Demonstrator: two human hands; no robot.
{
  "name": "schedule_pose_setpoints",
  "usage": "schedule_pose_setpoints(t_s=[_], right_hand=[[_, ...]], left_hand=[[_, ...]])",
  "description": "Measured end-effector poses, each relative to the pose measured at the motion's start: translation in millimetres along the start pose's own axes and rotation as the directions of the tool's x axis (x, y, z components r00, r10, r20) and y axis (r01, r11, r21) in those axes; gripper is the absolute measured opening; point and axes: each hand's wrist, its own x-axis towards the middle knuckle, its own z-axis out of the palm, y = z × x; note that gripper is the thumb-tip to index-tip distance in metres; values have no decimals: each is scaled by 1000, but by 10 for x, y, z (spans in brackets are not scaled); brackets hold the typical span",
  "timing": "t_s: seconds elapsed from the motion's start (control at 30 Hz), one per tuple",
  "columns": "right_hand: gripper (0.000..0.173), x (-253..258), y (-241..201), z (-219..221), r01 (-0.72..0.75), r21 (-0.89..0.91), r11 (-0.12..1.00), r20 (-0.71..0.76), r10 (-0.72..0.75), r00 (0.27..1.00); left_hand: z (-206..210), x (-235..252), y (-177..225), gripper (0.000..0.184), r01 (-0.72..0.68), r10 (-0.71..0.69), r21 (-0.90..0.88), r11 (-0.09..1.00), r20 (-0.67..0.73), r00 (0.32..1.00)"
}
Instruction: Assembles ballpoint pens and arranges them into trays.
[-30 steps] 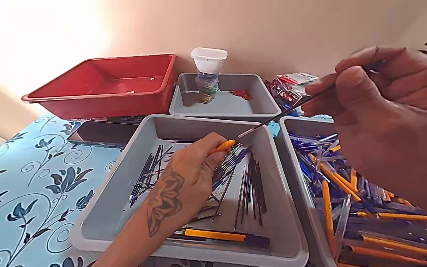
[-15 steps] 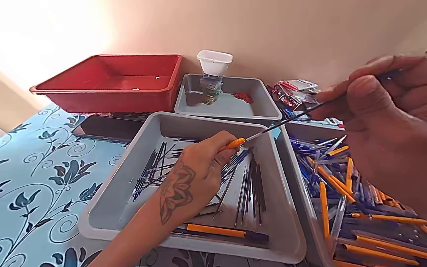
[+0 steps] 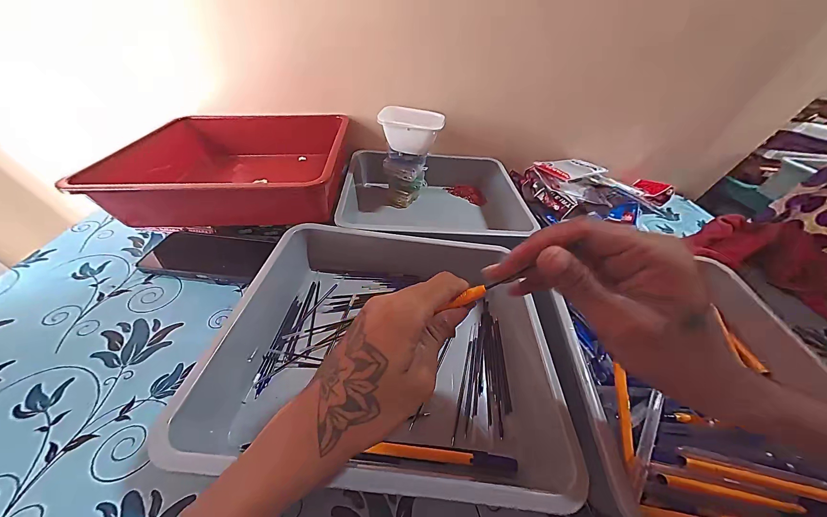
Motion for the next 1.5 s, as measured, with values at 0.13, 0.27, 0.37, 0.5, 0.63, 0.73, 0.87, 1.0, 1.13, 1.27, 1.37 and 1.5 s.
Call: schedule_pose_setpoints(t_s=[0.13, 0.27, 0.37, 0.5, 0.63, 0.73, 0.87, 1.0, 1.13, 1.27, 1.37, 1.5], right_hand=[[43, -69, 77, 89, -10, -115, 993, 229, 36, 973], [27, -124, 121, 53, 69, -150, 986, 101, -54, 993], [13, -118, 122, 0, 124, -214, 969, 22, -122, 992], [13, -124, 141, 11, 161, -231, 959, 26, -160, 987], [12, -105, 132, 67, 171, -216, 961, 25, -169, 985], [12, -110, 125, 107, 167, -195, 967, 15, -167, 986], [13, -109, 117, 155, 145, -164, 976, 1, -147, 989], [13, -128, 168, 82, 82, -150, 985, 125, -63, 990], [16, -184, 95, -339, -42, -368, 929, 240, 138, 961], [14, -319, 264, -888, -189, -679, 709, 331, 526, 784], [19, -502, 444, -1018, -284, -722, 631, 307, 660, 685], [9, -592, 443, -1062, -267, -815, 515, 251, 728, 638]], left_hand=[[18, -27, -8, 25, -38, 40, 95, 995, -20, 999], [46, -38, -21, 25, -55, 64, 161, 985, -51, 997], [58, -35, -15, 25, -64, 77, 186, 980, -62, 995], [70, -30, -23, 25, -117, 140, 240, 964, -80, 987], [70, -31, -32, 24, -192, 234, 318, 929, -101, 967], [69, -28, -14, 24, -225, 284, 360, 905, -118, 952], [42, -52, 2, 26, -251, 318, 433, 866, -88, 944], [99, -72, -2, 25, -228, 278, 473, 851, -36, 960], [203, -129, -12, 37, -167, 173, 410, 897, 22, 985], [142, -162, -34, 35, -150, 121, 394, 907, 98, 988], [131, -160, -7, 36, -141, 82, 406, 903, 159, 984], [144, -163, 1, 34, -140, 57, 427, 893, 203, 978]])
